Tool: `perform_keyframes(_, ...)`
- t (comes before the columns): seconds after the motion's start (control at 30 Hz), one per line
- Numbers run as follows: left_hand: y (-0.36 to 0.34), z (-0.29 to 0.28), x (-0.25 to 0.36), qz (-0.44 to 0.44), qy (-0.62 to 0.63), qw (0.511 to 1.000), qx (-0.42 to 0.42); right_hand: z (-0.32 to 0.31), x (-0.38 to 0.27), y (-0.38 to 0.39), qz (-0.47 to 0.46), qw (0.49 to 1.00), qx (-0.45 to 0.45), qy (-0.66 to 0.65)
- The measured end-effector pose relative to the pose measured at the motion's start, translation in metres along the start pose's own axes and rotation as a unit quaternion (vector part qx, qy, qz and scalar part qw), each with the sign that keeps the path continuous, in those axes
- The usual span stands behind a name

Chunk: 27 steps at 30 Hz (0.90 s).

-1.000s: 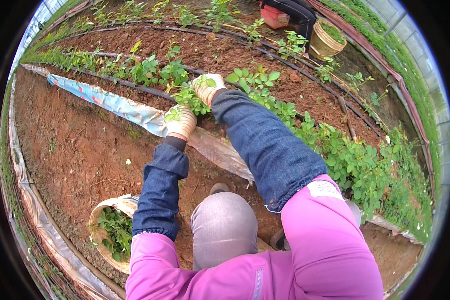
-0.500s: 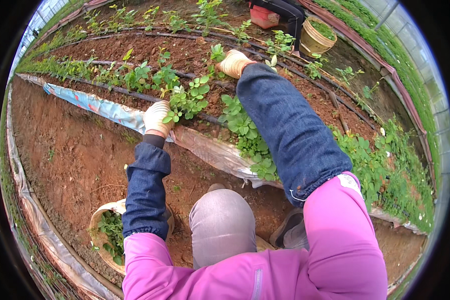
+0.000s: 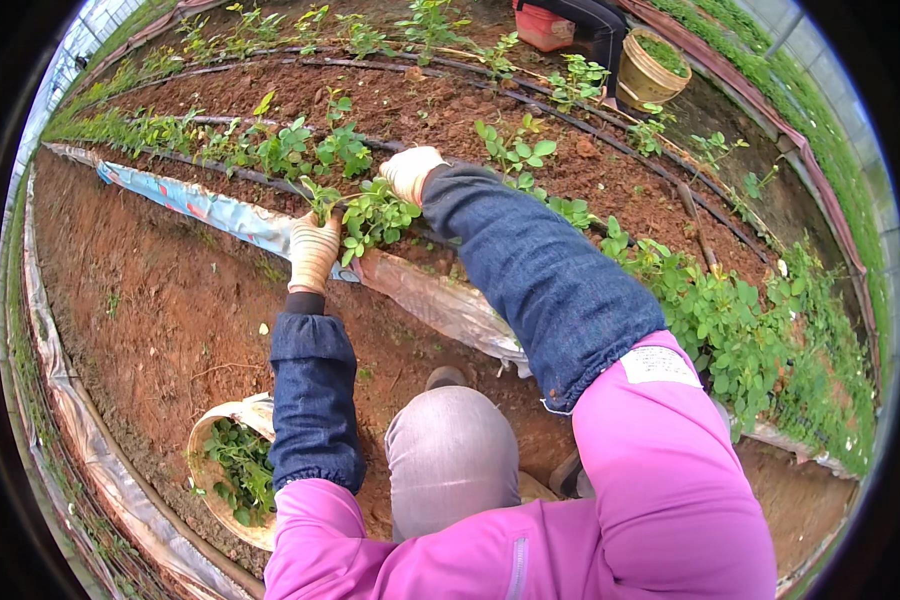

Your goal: The person kneels in a greenhouse and harvests leafy green plants by hand. They pull the plants from the soil, gather them into a bunch, and place them into a bucket positioned beside them.

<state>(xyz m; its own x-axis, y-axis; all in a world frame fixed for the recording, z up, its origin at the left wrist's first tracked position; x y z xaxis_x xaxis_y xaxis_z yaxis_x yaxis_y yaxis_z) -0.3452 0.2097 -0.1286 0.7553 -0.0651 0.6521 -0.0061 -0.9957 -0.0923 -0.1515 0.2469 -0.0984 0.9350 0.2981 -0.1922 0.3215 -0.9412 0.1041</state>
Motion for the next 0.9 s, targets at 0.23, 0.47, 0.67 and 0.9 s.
perform_keyframes(0.23,0.006,0.016,0.002,0.006,-0.034,0.998,0.047,0.002,-0.006,0.002,0.000,0.998,-0.054,0.018)
perform_keyframes(0.47,0.007,0.009,0.010,-0.008,0.026,0.999,0.036,-0.004,-0.001,0.002,0.023,0.998,-0.053,0.014)
perform_keyframes(0.67,0.001,0.016,-0.003,-0.009,-0.005,1.000,0.028,-0.011,0.011,0.005,0.000,1.000,-0.007,0.005)
perform_keyframes(0.9,-0.002,0.020,-0.014,-0.016,-0.023,0.999,0.031,-0.048,0.060,0.006,0.099,0.995,0.015,0.016)
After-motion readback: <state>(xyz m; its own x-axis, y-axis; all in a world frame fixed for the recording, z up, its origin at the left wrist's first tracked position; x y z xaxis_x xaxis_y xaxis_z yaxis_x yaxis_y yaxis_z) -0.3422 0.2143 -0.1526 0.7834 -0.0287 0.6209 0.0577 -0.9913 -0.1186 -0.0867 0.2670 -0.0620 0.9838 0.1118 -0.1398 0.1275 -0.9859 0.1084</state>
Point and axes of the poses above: each hand's wrist, its own y-axis away from the middle knuckle, its own z-axis out of the palm, x = y × z, the point moved 6 cm from there along -y, towards the middle knuckle, and after that the axes turned 11 degrees about -y, right-handed, at the moved point
